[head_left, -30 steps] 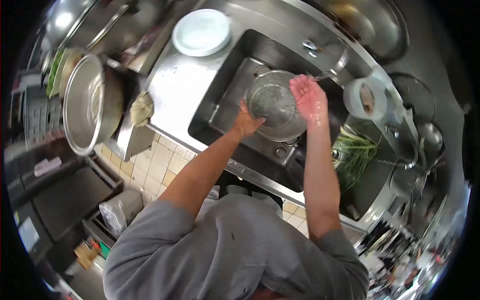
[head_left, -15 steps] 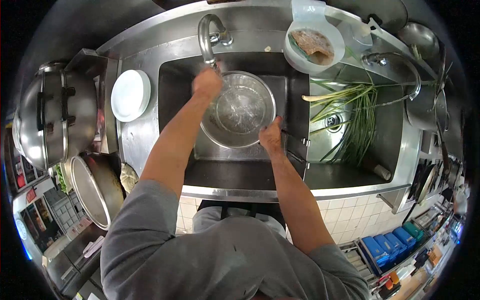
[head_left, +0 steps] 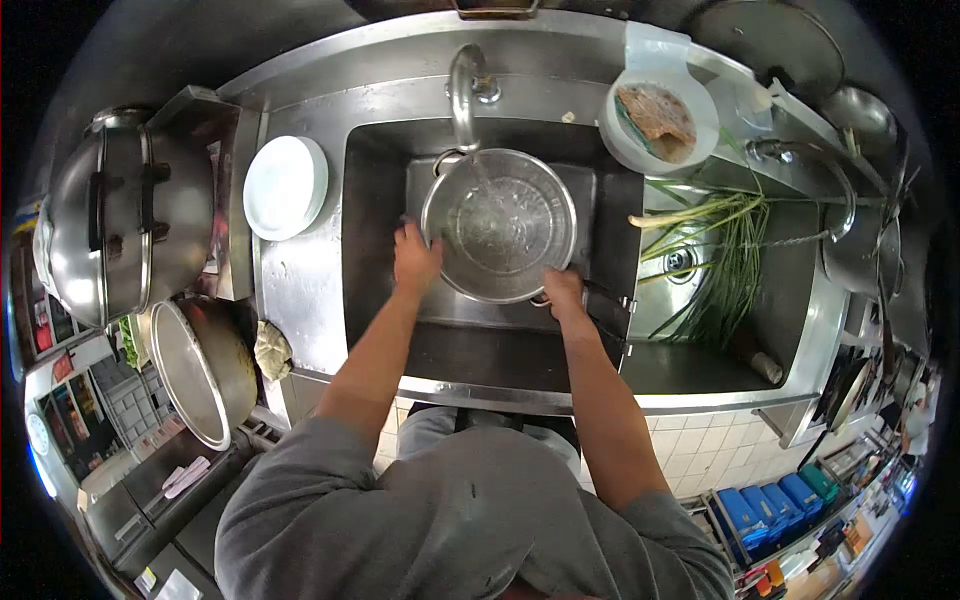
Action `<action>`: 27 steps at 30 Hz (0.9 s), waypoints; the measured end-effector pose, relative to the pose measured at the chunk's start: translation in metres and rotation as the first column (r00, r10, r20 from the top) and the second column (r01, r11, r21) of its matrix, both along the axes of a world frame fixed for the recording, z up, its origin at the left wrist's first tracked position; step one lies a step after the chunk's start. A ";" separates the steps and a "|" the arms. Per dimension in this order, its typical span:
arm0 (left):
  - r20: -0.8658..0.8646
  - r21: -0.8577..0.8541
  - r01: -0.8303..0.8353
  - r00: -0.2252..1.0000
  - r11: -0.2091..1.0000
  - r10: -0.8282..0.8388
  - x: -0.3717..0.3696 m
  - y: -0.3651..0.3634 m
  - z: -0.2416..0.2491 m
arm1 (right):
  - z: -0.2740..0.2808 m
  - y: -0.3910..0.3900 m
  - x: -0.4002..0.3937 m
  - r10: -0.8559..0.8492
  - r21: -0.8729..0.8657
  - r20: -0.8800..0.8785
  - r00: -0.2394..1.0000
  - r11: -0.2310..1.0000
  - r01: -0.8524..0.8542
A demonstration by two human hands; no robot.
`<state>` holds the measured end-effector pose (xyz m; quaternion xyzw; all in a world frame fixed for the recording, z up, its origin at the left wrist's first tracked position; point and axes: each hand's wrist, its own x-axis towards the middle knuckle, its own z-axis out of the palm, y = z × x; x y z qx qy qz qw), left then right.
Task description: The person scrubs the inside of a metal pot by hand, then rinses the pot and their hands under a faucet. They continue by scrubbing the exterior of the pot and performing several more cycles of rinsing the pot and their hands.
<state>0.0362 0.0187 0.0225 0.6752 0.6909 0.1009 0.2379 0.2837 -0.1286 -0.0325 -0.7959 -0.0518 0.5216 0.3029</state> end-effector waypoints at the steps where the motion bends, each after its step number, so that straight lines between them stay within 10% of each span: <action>1: 0.017 -0.063 -0.019 1.000 0.998 0.020 -0.001 -0.011 0.003 | 0.007 -0.004 0.001 0.012 -0.001 0.000 1.000 1.000 -0.012; 3: -0.008 -0.046 -0.009 1.000 0.999 0.008 -0.004 -0.005 0.001 | 0.026 -0.018 -0.001 -0.008 0.126 -0.210 0.978 0.991 0.035; 8: -0.032 -0.216 -0.017 0.999 0.976 0.010 0.025 0.051 0.001 | 0.132 -0.014 -0.045 -0.216 0.305 -0.024 0.976 0.928 0.213; 20: 0.042 0.023 0.287 0.957 0.958 -0.288 0.072 0.068 -0.010 | 0.125 -0.031 -0.058 -0.384 0.335 -0.154 0.911 0.847 0.413; 27: -0.291 -0.199 0.290 0.895 0.936 -0.339 0.084 0.068 0.002 | 0.137 -0.028 -0.071 -0.343 0.321 -0.151 0.927 0.870 0.374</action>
